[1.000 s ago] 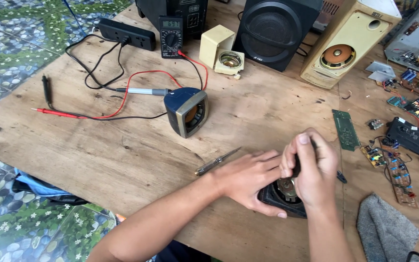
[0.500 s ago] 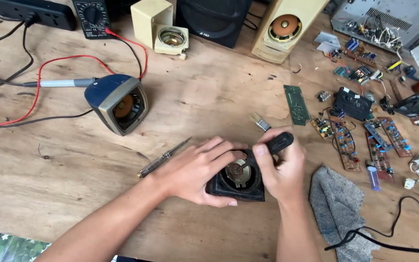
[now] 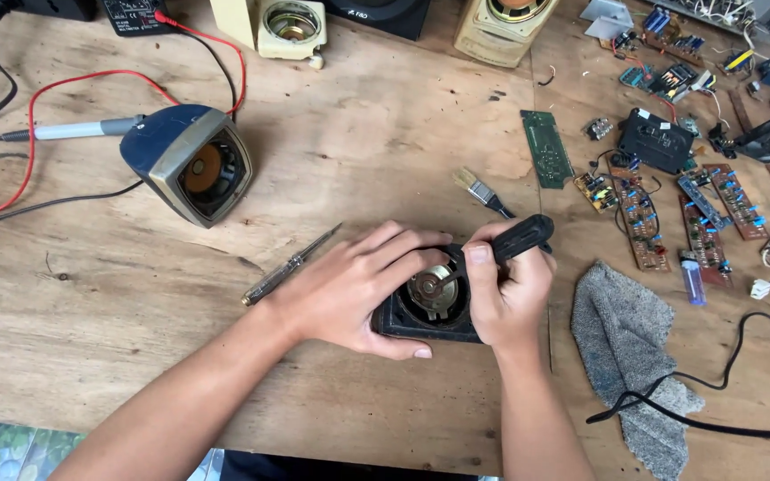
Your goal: Reassembling a small speaker by placing the driver into the housing and securing it with a tool.
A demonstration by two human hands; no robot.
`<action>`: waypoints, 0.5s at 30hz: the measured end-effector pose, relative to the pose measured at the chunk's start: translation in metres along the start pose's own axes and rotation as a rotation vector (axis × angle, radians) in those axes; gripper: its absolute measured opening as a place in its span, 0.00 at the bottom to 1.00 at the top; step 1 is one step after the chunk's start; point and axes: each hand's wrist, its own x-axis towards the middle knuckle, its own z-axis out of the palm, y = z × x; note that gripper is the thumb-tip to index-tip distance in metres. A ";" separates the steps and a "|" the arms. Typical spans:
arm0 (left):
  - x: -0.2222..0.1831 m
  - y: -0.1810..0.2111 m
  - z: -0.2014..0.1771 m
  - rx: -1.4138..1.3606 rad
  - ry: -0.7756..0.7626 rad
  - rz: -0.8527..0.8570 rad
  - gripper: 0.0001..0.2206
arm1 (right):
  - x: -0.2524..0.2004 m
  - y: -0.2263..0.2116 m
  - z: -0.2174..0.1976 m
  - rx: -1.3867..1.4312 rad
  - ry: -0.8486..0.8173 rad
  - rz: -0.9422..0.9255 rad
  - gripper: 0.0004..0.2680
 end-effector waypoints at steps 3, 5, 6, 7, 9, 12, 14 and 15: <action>-0.001 0.000 0.001 -0.008 -0.002 -0.001 0.34 | -0.002 0.002 0.000 -0.001 0.015 -0.022 0.09; -0.002 0.000 0.002 -0.012 -0.003 -0.001 0.33 | -0.005 0.005 -0.001 -0.004 0.055 -0.015 0.10; -0.002 -0.001 0.003 -0.014 -0.004 -0.002 0.33 | -0.006 0.007 -0.001 -0.005 0.095 -0.009 0.12; -0.002 0.000 0.003 -0.015 -0.005 -0.005 0.33 | -0.005 0.004 -0.001 -0.004 0.094 -0.007 0.12; -0.002 0.000 0.002 -0.009 -0.010 -0.001 0.34 | -0.002 -0.002 0.000 0.000 0.034 -0.016 0.10; -0.001 0.000 0.001 -0.007 -0.004 0.001 0.33 | 0.000 -0.004 -0.001 0.006 -0.009 -0.034 0.10; -0.002 0.000 0.002 -0.012 -0.003 0.001 0.33 | 0.002 -0.006 0.000 0.007 -0.012 -0.050 0.09; -0.002 0.000 0.002 -0.022 -0.003 0.001 0.33 | 0.003 -0.006 0.000 0.005 -0.016 -0.061 0.09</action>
